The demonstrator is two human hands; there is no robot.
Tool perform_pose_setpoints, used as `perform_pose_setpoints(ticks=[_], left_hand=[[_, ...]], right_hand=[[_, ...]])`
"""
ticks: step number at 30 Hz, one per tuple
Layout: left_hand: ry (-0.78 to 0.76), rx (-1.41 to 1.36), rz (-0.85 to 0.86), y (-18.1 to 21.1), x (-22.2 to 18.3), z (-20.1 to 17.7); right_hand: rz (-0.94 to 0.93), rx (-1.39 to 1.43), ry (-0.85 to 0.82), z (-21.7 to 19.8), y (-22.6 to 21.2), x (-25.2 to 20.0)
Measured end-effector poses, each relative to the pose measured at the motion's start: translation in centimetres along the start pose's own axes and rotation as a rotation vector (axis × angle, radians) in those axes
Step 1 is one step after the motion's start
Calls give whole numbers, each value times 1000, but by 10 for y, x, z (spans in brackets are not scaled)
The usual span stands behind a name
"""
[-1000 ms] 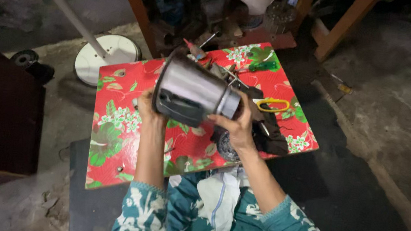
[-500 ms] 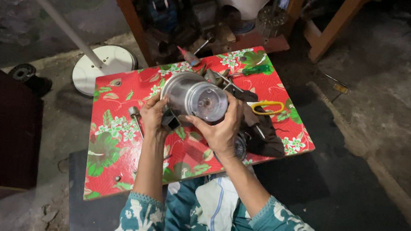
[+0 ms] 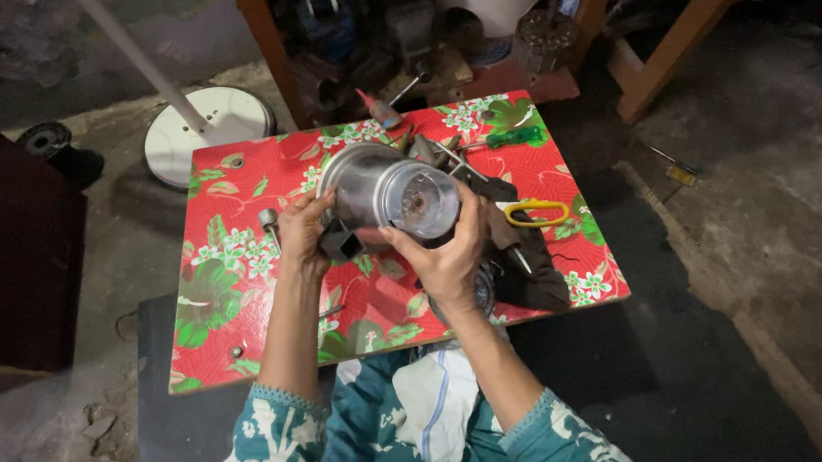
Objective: The person disassembles the base of a blender, wipes various internal components with a cloth, and reinserts a metal rod and plastic parts by hand.
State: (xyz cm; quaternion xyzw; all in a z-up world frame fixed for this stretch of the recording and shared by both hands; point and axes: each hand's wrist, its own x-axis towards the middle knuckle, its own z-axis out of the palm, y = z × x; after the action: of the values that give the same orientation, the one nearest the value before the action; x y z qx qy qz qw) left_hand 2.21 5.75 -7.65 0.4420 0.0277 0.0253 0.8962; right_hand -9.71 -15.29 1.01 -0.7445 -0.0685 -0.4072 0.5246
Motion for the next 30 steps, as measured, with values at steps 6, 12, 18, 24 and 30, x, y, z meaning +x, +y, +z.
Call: perform_pose_setpoints(ticks=[6,12,18,24,30], left_hand=[[-178,-96,-303,-1,-11,-24],[-209,-225,-283,-24,-24,-55],[-235,-376,-273,-45,-22,-69],[-260,-390,-285,-41,-37,-64],[-285,-415,-250,-38,-44,-60]], right_hand=[[-86,108,-190,-12,6,8],[-78,191,-297,-16,9,10],[-70,115,-234,-16,16,8],[41,4,-205,-9,19,14],[-55,-46,-201,-9,-2,10]])
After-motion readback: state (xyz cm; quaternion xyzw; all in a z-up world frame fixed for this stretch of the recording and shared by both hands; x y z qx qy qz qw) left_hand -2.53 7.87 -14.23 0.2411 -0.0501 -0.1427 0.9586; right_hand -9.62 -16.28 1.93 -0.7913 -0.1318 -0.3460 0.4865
